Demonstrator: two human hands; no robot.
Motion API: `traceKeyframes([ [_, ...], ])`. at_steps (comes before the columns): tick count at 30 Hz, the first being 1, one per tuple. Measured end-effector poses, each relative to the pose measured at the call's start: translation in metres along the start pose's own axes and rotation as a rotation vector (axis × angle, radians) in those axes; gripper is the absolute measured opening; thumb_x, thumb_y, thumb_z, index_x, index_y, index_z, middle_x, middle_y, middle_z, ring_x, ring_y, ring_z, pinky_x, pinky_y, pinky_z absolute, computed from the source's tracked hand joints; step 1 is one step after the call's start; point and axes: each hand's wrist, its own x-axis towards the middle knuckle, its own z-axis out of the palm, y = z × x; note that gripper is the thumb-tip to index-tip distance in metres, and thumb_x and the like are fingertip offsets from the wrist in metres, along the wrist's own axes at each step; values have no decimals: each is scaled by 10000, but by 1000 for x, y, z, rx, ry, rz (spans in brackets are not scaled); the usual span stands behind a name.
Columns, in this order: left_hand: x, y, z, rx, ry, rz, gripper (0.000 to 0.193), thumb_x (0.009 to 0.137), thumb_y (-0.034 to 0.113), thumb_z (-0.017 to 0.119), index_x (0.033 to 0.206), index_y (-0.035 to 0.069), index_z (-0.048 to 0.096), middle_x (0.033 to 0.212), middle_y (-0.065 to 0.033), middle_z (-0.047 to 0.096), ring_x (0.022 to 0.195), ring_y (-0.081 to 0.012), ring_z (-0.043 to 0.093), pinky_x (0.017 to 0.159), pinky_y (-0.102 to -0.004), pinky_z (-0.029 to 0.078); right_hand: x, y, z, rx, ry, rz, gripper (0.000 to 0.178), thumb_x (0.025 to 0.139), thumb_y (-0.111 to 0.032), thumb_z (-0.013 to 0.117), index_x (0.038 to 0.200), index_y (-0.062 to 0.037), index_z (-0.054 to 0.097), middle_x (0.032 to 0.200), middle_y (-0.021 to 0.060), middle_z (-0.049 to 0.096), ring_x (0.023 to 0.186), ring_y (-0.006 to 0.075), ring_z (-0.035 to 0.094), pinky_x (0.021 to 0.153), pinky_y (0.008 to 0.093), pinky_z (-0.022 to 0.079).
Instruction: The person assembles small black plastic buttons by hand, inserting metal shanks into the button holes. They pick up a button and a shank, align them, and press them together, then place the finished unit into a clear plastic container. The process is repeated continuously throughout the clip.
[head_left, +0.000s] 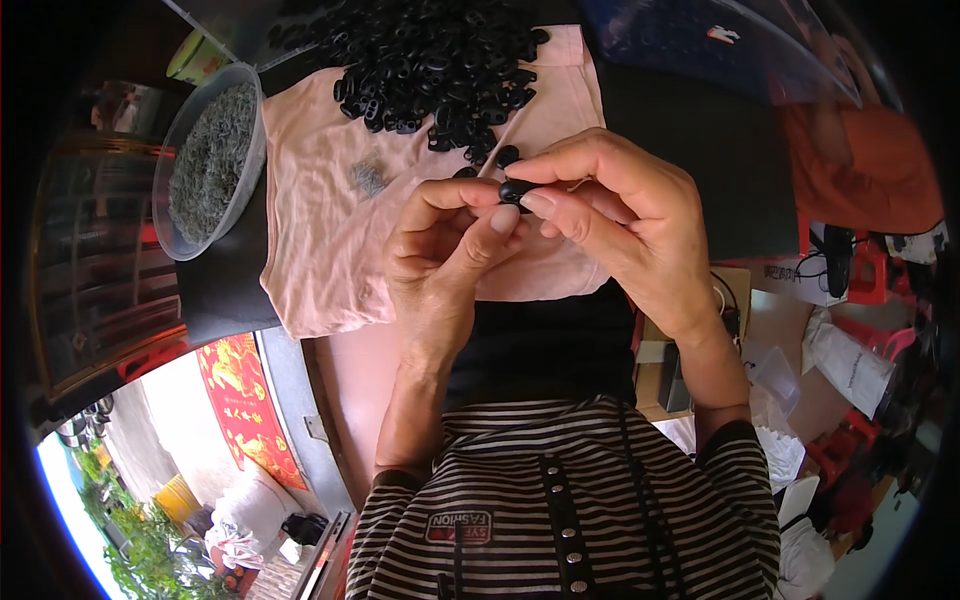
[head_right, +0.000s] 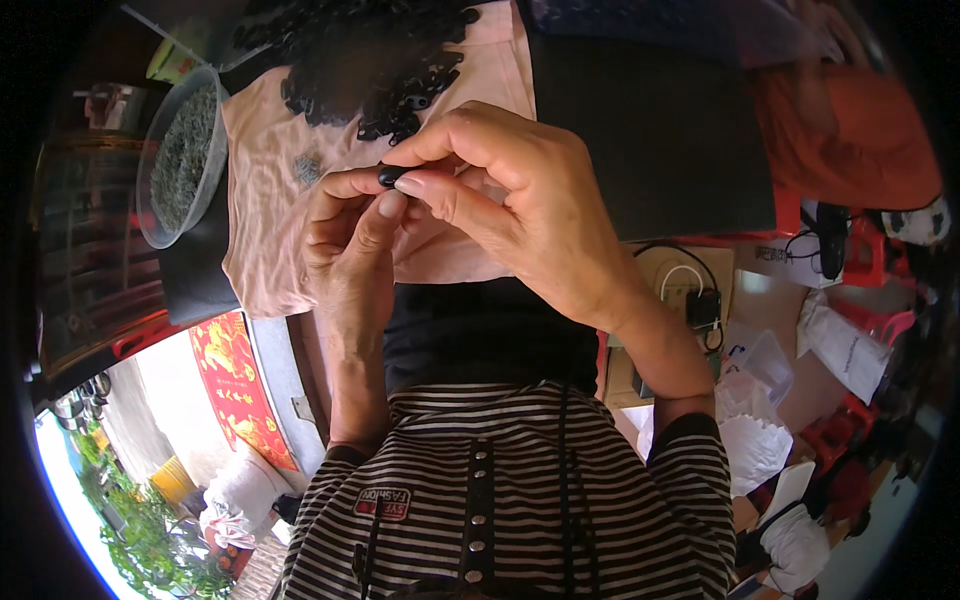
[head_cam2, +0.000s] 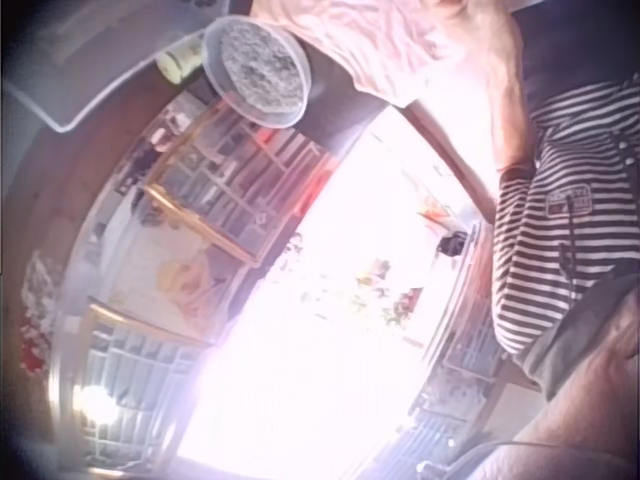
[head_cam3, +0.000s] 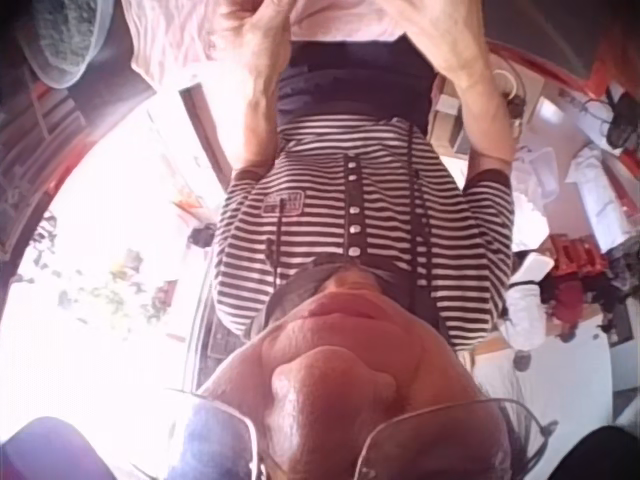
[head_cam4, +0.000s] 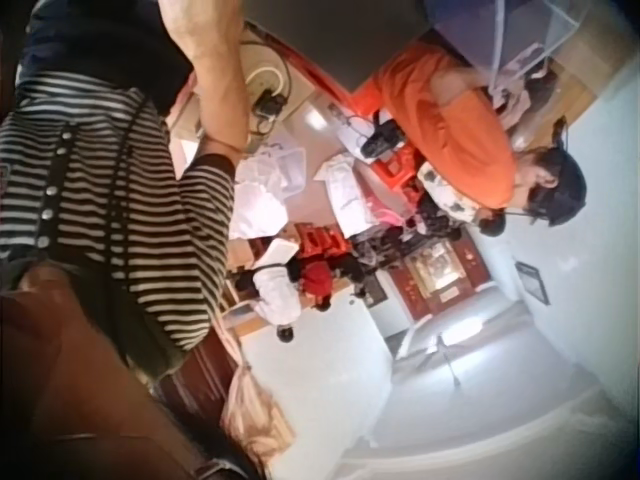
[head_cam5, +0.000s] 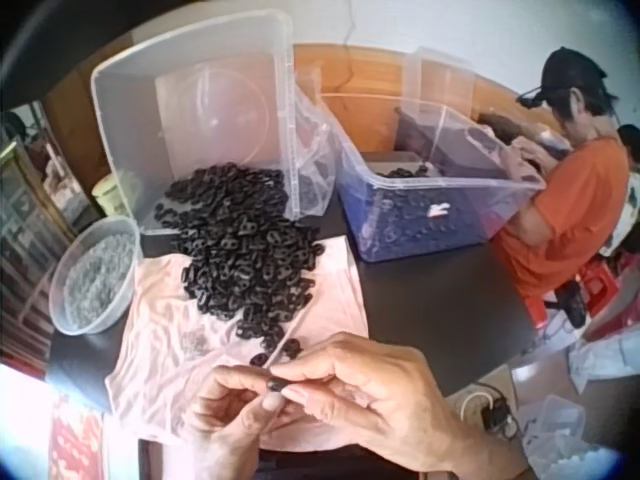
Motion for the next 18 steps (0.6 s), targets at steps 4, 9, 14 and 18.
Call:
traceKeyframes([
  [4,-2,-4,4,-46,11,6,149,872,8,617,1012,0,563,955,-81,631,820,-137,632,748,-254,548,-1,9,3,0,49,-53,165,856,33,606,1018,40,638,943,69,609,783,84,600,674,198,504],
  [9,-5,2,6,1,21,-11,191,880,5,604,1062,-22,554,910,-95,642,807,-147,642,737,-258,546,-1,11,2,86,52,31,167,865,27,599,1026,39,639,950,66,611,794,80,600,657,194,500],
  [14,-7,8,2,61,52,-76,190,868,5,621,1046,-40,572,892,-100,650,777,-153,651,737,-254,544,-1,6,5,113,77,102,147,862,7,620,1002,46,635,872,59,642,734,65,614,657,184,507],
  [18,-6,4,1,-35,67,-102,159,866,19,630,1007,-41,586,890,-103,649,780,-152,651,729,-249,542,-1,6,4,91,67,102,160,864,-8,627,1017,36,635,847,56,657,712,49,596,641,172,490],
])
